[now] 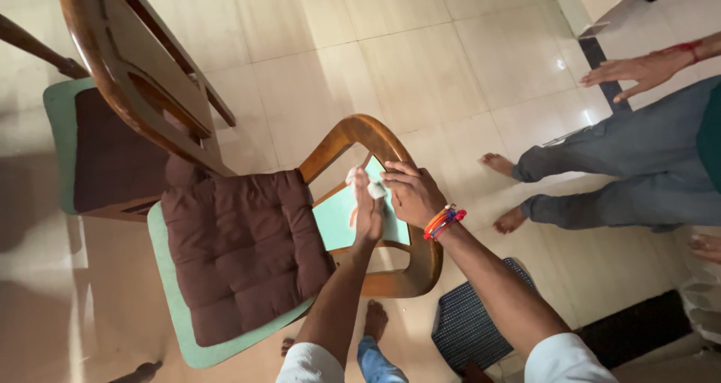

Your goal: The person wipes the wooden frames and seat surfaces of dining chairs using a white cloth.

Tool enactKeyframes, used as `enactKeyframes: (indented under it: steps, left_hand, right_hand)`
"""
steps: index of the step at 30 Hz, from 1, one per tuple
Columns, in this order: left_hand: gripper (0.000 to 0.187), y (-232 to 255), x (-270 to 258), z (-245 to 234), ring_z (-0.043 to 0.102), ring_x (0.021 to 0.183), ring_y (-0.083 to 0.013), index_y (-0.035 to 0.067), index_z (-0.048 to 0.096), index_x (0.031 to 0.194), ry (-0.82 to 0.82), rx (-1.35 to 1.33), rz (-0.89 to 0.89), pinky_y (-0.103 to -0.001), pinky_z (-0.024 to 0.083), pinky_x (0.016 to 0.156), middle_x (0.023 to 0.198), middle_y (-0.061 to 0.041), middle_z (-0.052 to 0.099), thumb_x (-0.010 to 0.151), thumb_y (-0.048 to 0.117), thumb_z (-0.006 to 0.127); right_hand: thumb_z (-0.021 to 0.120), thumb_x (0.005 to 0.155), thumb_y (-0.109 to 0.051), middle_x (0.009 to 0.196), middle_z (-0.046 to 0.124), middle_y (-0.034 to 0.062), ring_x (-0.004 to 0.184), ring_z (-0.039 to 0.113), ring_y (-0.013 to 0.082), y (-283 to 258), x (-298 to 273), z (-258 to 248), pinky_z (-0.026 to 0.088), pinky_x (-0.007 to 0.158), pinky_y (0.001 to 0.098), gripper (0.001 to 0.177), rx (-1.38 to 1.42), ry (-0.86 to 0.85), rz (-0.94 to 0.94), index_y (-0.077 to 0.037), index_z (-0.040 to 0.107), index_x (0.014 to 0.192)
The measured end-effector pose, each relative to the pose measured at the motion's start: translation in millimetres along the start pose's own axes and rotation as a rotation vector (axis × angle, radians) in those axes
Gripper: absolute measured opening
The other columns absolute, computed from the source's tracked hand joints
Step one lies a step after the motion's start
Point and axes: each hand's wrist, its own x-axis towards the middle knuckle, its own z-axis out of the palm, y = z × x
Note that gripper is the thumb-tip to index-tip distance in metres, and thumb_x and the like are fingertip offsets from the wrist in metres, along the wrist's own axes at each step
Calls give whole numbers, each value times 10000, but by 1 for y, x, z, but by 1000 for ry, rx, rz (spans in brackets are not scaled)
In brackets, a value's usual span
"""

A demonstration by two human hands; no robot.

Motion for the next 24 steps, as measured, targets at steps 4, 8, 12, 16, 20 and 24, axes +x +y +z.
enactKeyframes:
  steps: [4, 8, 12, 16, 20, 24]
  left_hand:
    - [741, -18, -39, 9, -19, 1617, -379, -46, 52, 1624, 67, 110, -76, -458, -2, 1294, 1731, -248, 0, 1093, 320, 417]
    - [781, 14, -78, 19, -53, 1603, -398, -60, 67, 1625, -39, 256, -179, -472, -36, 1276, 1725, -260, -5, 1072, 365, 418]
    - [748, 57, -81, 30, -37, 1620, -404, -42, 99, 1636, -89, 243, -155, -489, -37, 1283, 1736, -257, 15, 1078, 346, 411]
    - [741, 70, -50, 29, -26, 1628, -414, -36, 95, 1645, -116, 271, -104, -508, -21, 1295, 1737, -268, 9, 1026, 190, 433]
    - [817, 62, -21, 21, -43, 1603, -431, -46, 68, 1632, -176, 312, -102, -522, -14, 1276, 1719, -287, -11, 931, 75, 469]
    - [772, 42, 1, 23, -22, 1608, -442, -48, 89, 1636, -136, 330, -86, -516, -5, 1287, 1725, -293, 13, 979, 89, 470]
  right_hand:
    - [626, 848, -62, 1218, 747, 10, 1310, 572, 167, -1, 0, -4, 492, 958, 394, 218, -4, -8, 9, -53, 788, 993]
    - [618, 858, -55, 1234, 747, 2, 1335, 563, 146, 4, 0, -2, 497, 982, 380, 227, -11, -14, 2, -55, 787, 1011]
    - [631, 846, -58, 1221, 751, 7, 1316, 571, 164, 9, -3, -1, 495, 988, 388, 201, -3, -25, 23, -59, 789, 969]
    - [646, 837, -37, 1215, 751, 26, 1317, 571, 189, 23, -6, 3, 489, 1009, 384, 188, 30, -32, 19, -42, 789, 960]
    - [655, 838, 9, 1217, 746, 57, 1342, 570, 223, 41, -12, 18, 493, 1098, 364, 164, 142, 46, -29, -14, 778, 945]
    - [667, 805, 44, 1200, 747, 91, 1322, 566, 276, 51, -20, 27, 469, 1102, 390, 167, 163, 70, -54, 2, 780, 920]
